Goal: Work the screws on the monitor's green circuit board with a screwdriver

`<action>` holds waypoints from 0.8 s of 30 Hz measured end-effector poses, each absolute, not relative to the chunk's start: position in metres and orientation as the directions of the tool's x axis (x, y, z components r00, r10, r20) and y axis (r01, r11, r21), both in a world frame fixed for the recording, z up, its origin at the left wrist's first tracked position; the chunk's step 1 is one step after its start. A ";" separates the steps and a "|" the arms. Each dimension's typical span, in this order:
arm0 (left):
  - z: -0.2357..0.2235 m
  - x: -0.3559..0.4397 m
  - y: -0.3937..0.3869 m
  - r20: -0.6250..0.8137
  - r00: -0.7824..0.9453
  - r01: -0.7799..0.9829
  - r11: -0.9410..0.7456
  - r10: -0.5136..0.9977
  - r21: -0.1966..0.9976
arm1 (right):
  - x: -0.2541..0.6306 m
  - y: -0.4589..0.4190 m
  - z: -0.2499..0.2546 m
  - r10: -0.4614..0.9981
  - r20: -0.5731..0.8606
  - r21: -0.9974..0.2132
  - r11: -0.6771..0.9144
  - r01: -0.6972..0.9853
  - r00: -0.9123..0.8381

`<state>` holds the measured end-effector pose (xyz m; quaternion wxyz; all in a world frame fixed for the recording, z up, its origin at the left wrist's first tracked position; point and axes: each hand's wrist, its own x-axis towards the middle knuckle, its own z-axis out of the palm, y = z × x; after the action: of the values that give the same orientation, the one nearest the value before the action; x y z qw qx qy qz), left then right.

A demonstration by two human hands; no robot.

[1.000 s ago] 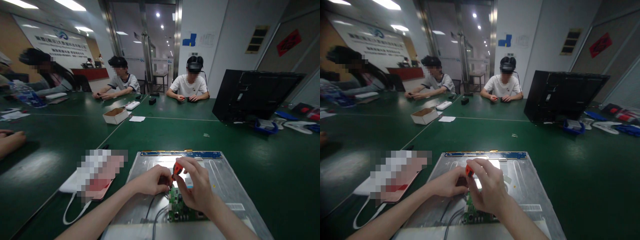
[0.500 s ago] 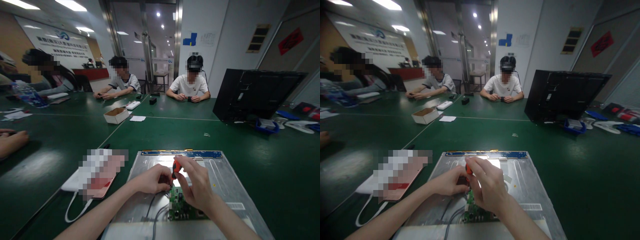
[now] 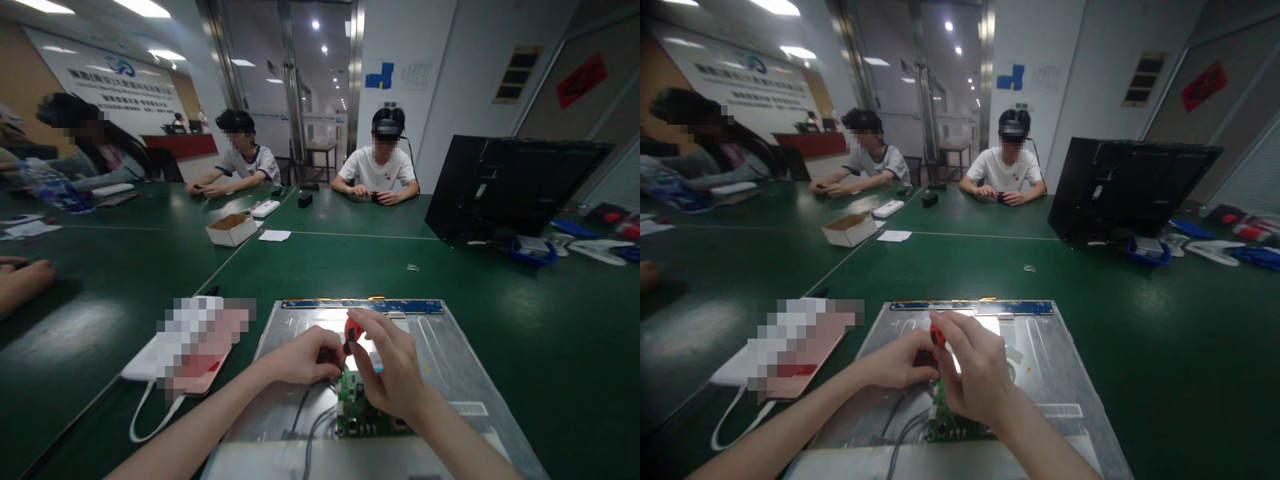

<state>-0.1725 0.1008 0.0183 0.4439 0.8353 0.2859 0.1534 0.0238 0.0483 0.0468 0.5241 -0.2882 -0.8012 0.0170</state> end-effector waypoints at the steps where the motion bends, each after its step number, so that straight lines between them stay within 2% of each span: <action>1: 0.019 -0.172 0.100 0.000 0.794 0.338 -0.442 0.608 0.831 | 0.024 0.049 0.047 0.472 0.837 -0.330 0.840 0.431 -0.277; 5: 0.022 -0.172 0.100 0.001 0.795 0.344 -0.451 0.607 0.824 | 0.024 0.053 0.052 0.462 0.864 -0.330 0.819 0.470 -0.199; 7: 0.021 -0.172 0.101 0.011 0.792 0.349 -0.467 0.610 0.812 | 0.025 0.053 0.062 0.509 0.826 -0.323 0.778 0.538 -0.240; 12: 0.015 -0.172 0.104 0.034 0.817 0.318 -0.499 0.575 0.806 | 0.025 0.050 0.098 0.675 0.540 -0.229 0.692 0.684 -0.502; 15: 0.014 -0.172 0.102 0.031 0.802 0.342 -0.502 0.596 0.794 | 0.017 0.052 0.116 0.746 0.447 -0.132 0.601 0.789 -0.493; 18: 0.014 -0.172 0.099 0.011 0.768 0.372 -0.461 0.640 0.806 | 0.006 0.056 0.130 0.817 0.334 -0.088 0.524 0.847 -0.470; 21: 0.014 -0.171 0.098 0.017 0.777 0.342 -0.445 0.629 0.827 | 0.003 0.056 0.142 0.847 0.197 -0.080 0.516 0.853 -0.494; 24: 0.014 -0.170 0.099 0.048 0.779 0.315 -0.457 0.625 0.832 | 0.009 0.054 0.149 0.834 0.150 -0.106 0.547 0.830 -0.530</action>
<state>-0.1700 0.0990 0.0137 0.4386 0.8351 0.2814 0.1764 0.0091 0.0537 0.1490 0.0917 -0.4758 -0.8747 0.0109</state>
